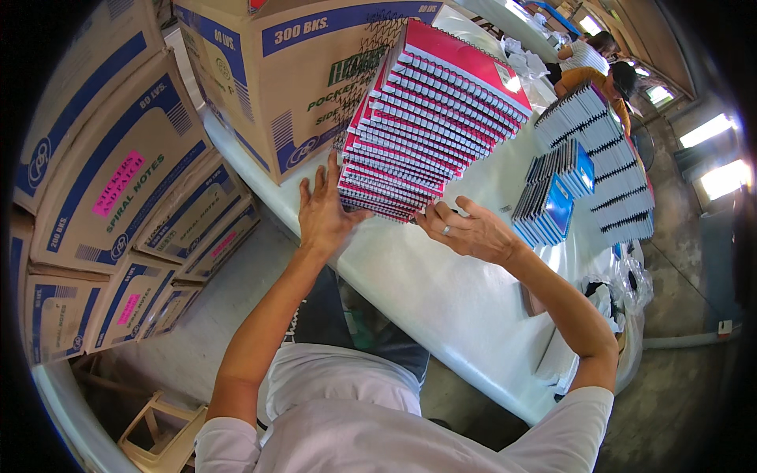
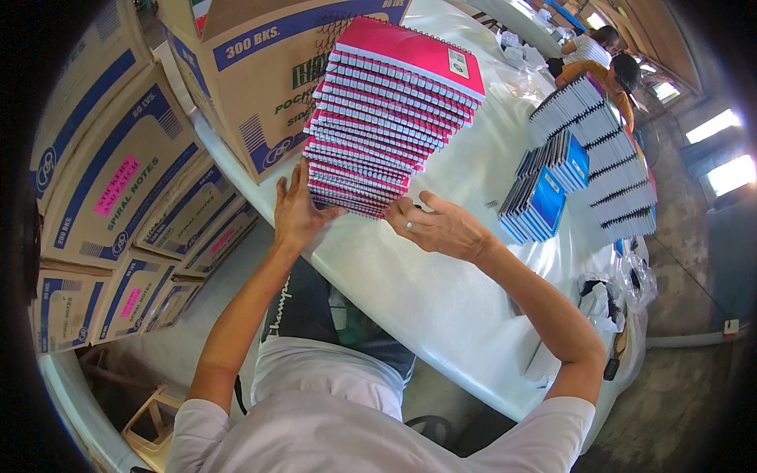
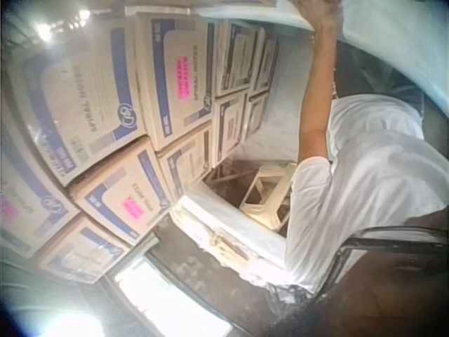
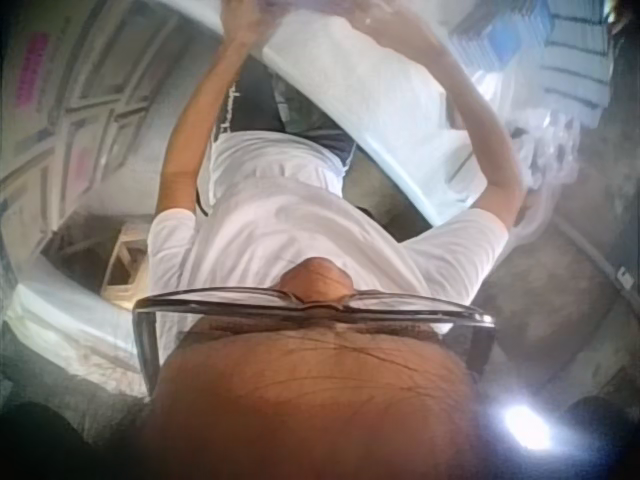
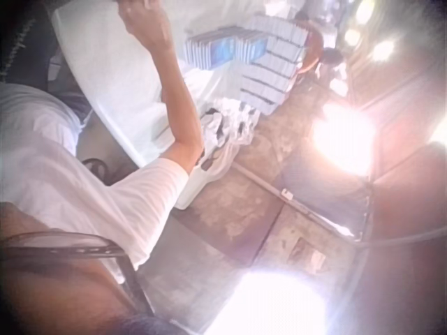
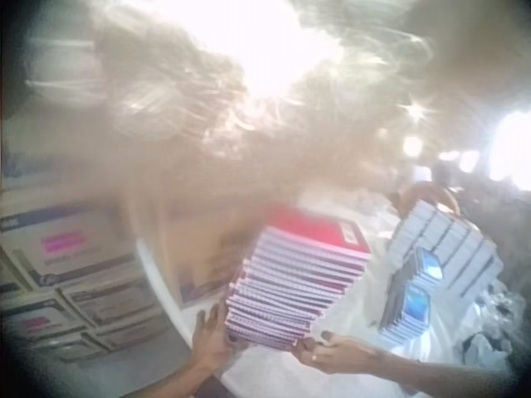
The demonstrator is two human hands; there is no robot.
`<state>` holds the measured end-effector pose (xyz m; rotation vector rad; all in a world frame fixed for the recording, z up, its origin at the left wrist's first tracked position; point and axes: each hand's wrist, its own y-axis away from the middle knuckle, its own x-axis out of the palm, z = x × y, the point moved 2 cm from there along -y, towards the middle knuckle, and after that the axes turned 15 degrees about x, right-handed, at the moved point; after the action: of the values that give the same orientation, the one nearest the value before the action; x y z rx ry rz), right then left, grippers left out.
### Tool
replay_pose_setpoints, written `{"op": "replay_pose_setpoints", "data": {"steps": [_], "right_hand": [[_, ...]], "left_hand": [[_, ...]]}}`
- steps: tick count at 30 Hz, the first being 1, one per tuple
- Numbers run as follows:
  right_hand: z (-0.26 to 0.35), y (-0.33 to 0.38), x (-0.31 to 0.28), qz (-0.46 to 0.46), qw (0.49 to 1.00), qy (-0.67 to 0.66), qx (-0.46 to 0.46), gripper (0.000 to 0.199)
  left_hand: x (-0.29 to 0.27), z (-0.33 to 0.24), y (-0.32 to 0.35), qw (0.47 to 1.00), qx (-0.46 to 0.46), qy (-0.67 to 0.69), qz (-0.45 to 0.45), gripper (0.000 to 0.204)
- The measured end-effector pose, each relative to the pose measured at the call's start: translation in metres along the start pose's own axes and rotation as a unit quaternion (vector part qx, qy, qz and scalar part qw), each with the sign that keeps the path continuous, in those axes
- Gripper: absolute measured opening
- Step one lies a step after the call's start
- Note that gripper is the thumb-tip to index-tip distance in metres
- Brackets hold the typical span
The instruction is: The person uses pliers to trim the metal spiral coils on a stack of notebooks and then places the notebooks into a cardboard box.
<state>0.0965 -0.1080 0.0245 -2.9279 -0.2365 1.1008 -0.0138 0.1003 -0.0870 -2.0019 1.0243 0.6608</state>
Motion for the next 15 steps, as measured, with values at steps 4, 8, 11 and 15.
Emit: {"op": "replay_pose_setpoints", "data": {"steps": [4,8,11,15], "right_hand": [[-0.0010,-0.0017,-0.0016,-0.007,1.000,-0.009,-0.002,0.049],[0.0047,-0.0010,-0.0007,0.011,1.000,0.013,-0.003,0.049],[0.0017,-0.0036,-0.0043,0.008,1.000,0.015,-0.005,0.048],[0.0011,-0.0026,-0.0015,0.001,1.000,0.014,-0.012,0.044]], "left_hand": [[-0.0004,-0.0006,0.0002,1.000,0.003,0.006,-0.001,0.125],[-0.0024,-0.0030,-0.0003,1.000,-0.001,0.008,0.003,0.125],[-0.0018,-0.0016,-0.0003,1.000,0.002,0.001,-0.001,0.124],[-0.0003,-0.0019,0.0023,1.000,0.006,0.016,-0.002,0.121]]}}
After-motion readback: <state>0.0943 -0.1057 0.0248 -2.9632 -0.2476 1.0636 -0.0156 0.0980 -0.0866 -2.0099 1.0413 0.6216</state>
